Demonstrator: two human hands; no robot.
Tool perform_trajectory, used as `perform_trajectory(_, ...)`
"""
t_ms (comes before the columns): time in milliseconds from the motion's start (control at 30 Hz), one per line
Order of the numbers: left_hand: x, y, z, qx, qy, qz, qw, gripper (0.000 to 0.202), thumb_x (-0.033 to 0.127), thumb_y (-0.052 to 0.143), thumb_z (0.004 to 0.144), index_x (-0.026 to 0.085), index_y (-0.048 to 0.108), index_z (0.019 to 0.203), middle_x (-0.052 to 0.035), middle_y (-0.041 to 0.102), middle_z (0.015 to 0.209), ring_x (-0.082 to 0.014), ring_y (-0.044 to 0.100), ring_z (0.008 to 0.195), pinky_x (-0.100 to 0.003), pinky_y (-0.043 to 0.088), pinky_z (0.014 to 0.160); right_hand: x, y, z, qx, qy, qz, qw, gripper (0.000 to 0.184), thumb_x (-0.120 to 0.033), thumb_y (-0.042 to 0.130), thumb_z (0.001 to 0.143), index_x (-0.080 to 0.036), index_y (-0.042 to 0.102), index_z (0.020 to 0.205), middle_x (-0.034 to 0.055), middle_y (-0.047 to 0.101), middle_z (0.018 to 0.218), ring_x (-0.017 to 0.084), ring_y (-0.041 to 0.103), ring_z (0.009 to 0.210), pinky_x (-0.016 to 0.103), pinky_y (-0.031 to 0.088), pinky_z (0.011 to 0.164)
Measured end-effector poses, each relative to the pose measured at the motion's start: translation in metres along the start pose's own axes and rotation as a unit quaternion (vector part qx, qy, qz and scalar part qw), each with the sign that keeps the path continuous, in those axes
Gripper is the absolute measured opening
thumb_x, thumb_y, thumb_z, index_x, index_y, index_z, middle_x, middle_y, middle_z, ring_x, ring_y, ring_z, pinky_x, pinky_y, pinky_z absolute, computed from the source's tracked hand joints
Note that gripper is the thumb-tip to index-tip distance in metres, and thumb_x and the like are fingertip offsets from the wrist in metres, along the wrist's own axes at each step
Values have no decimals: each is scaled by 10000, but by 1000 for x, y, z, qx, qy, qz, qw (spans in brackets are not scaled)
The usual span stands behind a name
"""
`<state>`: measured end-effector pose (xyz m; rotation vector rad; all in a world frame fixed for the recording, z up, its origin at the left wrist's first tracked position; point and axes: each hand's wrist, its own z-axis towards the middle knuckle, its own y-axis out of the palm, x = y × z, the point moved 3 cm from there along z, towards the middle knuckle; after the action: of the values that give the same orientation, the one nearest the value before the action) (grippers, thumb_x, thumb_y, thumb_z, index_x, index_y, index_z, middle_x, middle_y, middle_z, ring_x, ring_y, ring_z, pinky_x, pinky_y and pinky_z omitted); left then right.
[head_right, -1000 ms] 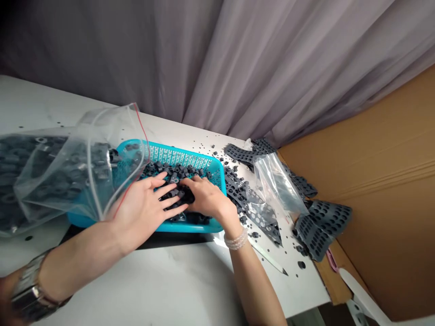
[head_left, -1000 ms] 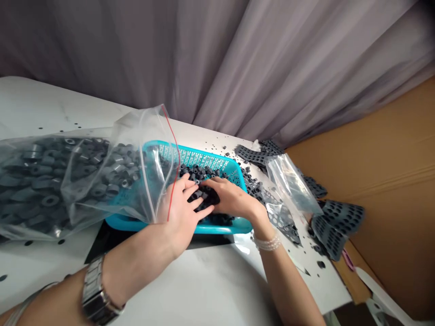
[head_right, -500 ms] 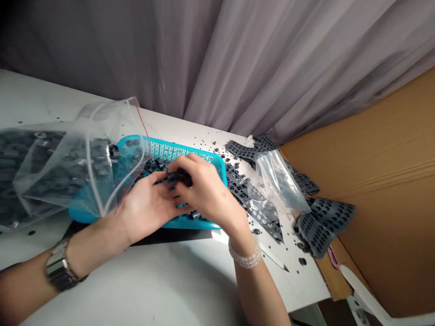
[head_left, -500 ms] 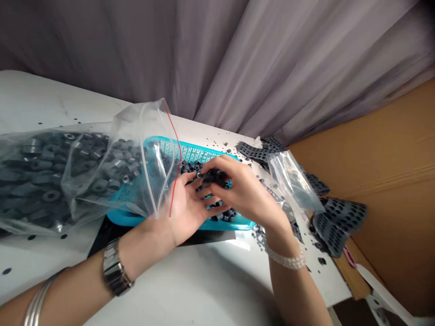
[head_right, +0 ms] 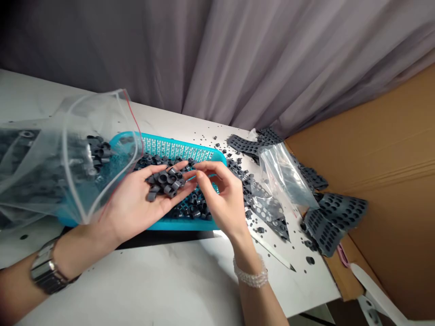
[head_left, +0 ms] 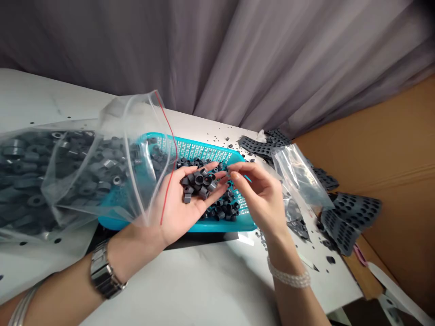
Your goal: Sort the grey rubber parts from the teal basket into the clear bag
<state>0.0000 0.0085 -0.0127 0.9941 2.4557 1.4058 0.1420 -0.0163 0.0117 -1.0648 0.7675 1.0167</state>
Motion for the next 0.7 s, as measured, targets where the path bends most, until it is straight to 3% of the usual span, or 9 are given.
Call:
perform_trajectory(200,1,-2,2,-28,-15,29,999,437,158,429,901,67,514,1320,-197,657,1204,-227,695,958,-367,612,779,7,5,-7,-55,-70,-149,985,201,-203,637,864,-169,666,1060,72,643,1044,187,593,1010,346,483,856)
perform_trajectory(400,-3,-3,3,-44,-50,33,997,467,213,394,927,49,479,1356,-219,641,1230,-283,672,1043,-389,613,783,7,3,-9,-37,-104,-170,979,168,-192,644,859,-146,690,1014,62,644,951,174,596,947,337,474,866)
perform_trajectory(533,-3,-2,4,-35,-49,15,998,458,206,355,941,57,484,1354,-207,662,1197,-315,657,1067,-456,603,809,10,-2,-9,-16,-63,-132,989,125,-188,632,867,-159,701,966,47,670,933,157,606,905,304,478,792)
perform_trajectory(700,-4,0,3,-5,-38,-25,999,434,165,371,925,60,516,1320,-213,695,1120,-328,674,1025,-498,595,807,18,-10,-8,7,55,-27,998,118,-269,650,859,-200,728,914,24,680,922,145,600,815,295,456,700)
